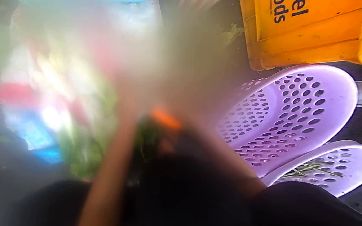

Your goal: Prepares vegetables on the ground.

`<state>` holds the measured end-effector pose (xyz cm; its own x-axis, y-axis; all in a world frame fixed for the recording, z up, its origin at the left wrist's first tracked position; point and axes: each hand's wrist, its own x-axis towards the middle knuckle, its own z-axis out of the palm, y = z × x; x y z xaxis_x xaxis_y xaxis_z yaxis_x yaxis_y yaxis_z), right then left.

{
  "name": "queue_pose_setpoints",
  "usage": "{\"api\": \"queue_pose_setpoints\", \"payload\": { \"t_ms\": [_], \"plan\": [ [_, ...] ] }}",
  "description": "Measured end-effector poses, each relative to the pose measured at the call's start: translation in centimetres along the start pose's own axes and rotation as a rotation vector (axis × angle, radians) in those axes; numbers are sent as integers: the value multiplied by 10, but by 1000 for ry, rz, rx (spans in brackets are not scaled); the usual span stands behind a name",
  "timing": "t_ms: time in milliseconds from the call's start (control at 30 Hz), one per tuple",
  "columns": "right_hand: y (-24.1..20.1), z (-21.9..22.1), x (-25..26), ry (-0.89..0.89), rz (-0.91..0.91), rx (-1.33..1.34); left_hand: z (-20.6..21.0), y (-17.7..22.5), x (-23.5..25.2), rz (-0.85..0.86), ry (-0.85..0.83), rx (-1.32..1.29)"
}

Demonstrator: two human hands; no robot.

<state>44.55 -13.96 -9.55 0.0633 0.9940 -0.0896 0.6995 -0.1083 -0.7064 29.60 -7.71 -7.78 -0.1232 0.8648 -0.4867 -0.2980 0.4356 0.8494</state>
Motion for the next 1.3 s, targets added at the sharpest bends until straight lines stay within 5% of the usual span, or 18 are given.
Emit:
{"api": "queue_pose_setpoints", "payload": {
  "t_ms": [67,167,267,467,567,667,800,867,1033,1100,1200,1300],
  "plan": [
    [9,24,7,22,-100,9,-3,-3,1,204,-61,246],
    [-12,-3,3,-94,-62,-100,-22,3,12,690,-365,1136],
    [-4,-5,9,-183,-71,-261,-14,-9,10,791,-659,1671],
    [21,-16,12,-473,-72,-336,-15,-32,18,840,-907,1615],
    [44,-18,10,-303,-147,-131,-11,-29,14,870,-874,1509],
    [48,-16,9,-136,17,230,-4,-32,9,899,-721,1429],
    [27,-9,6,-78,491,1044,10,-29,-7,729,-530,1237],
    [9,-11,1,-46,633,1204,15,-20,-16,499,-483,1077],
    [7,-40,-21,-246,437,65,4,-22,14,-356,-251,210],
    [45,-31,-32,-56,326,-310,-6,-14,25,-552,-214,-16],
    [38,-62,-19,-60,456,-430,-7,-6,23,-582,-237,53],
    [46,-47,-11,136,307,-318,-9,-16,22,-505,-364,225]
  ]
}}
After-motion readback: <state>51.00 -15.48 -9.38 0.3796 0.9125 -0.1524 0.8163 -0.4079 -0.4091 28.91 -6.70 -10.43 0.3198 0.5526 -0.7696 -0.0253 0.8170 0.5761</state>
